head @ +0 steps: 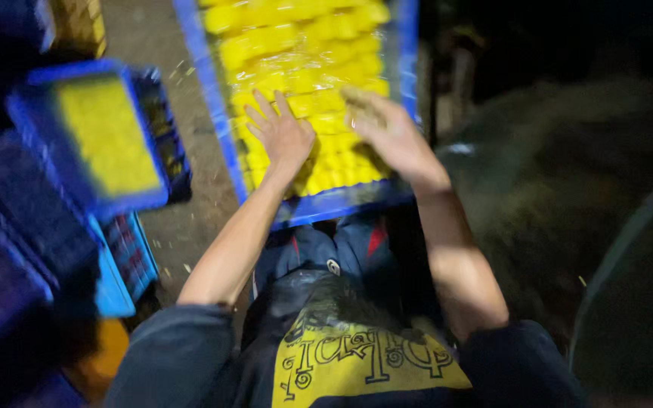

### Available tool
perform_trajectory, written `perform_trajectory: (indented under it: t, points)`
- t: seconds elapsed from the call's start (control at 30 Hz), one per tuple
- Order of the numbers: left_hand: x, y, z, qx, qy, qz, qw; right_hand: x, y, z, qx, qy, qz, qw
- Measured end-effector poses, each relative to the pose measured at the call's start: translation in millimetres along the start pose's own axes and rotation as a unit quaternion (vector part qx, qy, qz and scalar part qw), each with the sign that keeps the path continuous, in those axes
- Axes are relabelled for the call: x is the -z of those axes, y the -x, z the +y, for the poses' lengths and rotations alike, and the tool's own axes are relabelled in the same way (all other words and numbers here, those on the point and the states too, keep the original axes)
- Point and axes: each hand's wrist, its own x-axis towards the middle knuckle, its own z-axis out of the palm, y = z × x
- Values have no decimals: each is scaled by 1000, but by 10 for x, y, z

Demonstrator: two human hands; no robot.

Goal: The person washes yellow tofu blocks in a large water-filled basin, picking up individual blocks, rubbing and squeezing them under water, and placing the washed blocks into a blue plastic crate. They continue transferring washed blocks one at a time and rearrange them in the crate.

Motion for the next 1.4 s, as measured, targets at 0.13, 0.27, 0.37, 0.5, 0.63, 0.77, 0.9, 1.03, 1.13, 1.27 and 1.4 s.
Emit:
perform_trajectory:
  t: [0.13,0.27,0.37,0.5,0.63,0.77,0.9,1.03,1.13,1.27,1.4]
  points:
    - [159,748,1501,-195,294,60,934,784,1757,-130,147,-39,68,986]
    - [328,1611,2992,-414,413,-78,808,1657,3371,218,253,-169,260,916]
    - [-26,1994,4046,-577,349,-280,683,2362,3929,989,141,-12,435,889]
    - [-1260,2641,4894,-653,19,-329,682,2762,3641,2416,-102,221,322,915]
    - [-2417,2416,4174,-664,-364,-391,524,2542,3163,3461,-239,331,285,867]
    - [-3011,2258,3406,-613,-448,-375,532,2334,2942,3757,-239,276,305,880]
    - [-3106,2236,3221,-594,-455,-370,550,2367,2827,3842,-203,218,279,913]
    - [-3089,2092,3294,-571,-453,-383,568,2822,2743,3711,-133,127,261,948]
    - [-3115,1984,3376,-567,-426,-402,580,3305,2576,3458,-23,70,343,937]
    - [-3084,1767,3529,-541,-374,-467,591,3789,2228,3190,-126,113,382,909]
    - [-2893,1255,3651,-412,-258,-593,642,3999,1909,3088,-80,220,511,827]
